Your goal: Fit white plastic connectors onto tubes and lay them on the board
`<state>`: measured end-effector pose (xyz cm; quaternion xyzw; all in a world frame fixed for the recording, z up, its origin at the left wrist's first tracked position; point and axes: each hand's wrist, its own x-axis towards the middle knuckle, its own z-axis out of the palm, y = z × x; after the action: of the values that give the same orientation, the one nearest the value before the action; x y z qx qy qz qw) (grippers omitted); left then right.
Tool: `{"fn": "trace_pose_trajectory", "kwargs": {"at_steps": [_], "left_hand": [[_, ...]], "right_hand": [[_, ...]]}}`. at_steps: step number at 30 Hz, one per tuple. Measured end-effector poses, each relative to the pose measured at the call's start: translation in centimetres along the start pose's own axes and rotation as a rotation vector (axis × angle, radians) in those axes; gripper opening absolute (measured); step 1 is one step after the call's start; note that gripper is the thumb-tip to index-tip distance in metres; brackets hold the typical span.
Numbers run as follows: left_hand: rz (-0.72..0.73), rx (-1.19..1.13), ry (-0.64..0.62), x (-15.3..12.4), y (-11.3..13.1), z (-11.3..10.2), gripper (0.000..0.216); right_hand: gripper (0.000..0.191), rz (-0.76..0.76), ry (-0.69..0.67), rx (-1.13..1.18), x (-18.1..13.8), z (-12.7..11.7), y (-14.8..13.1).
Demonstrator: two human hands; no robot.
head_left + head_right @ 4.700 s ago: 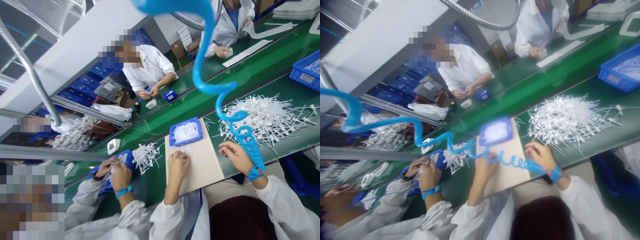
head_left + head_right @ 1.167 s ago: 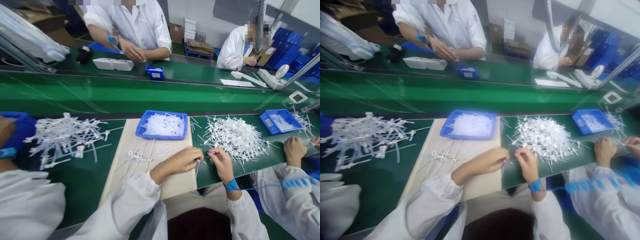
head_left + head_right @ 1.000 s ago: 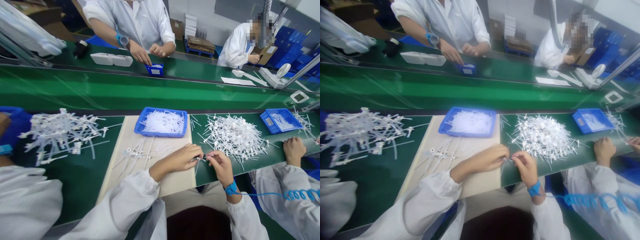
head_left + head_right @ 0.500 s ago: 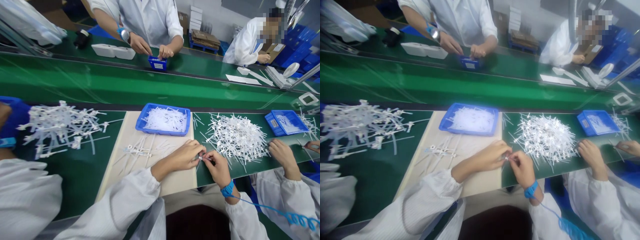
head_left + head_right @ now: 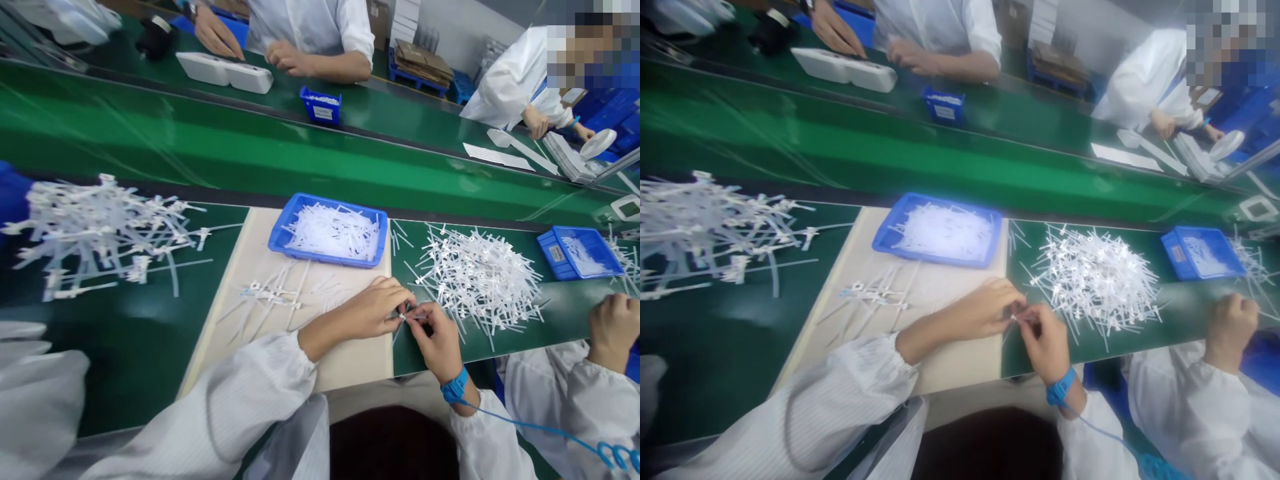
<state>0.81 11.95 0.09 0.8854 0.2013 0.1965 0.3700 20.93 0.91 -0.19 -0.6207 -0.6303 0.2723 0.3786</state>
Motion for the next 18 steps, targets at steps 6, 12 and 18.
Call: {"fn": "trace_pose_trajectory", "kwargs": {"at_steps": [6, 12, 18], "left_hand": [[0.009, -0.03, 0.02, -0.03, -0.13, -0.05, 0.025], [0.003, -0.041, 0.018, 0.02, -0.01, -0.14, 0.023], [-0.015, -0.042, 0.019, 0.06, 0.12, -0.24, 0.02]], "right_hand": [[0.008, 0.0, 0.013, -0.013, 0.0, -0.05, -0.29], [0.011, -0.011, 0.018, -0.055, -0.05, -0.1, -0.51], [0.014, -0.028, 0.011, -0.107, -0.24, -0.28, -0.23]]}}
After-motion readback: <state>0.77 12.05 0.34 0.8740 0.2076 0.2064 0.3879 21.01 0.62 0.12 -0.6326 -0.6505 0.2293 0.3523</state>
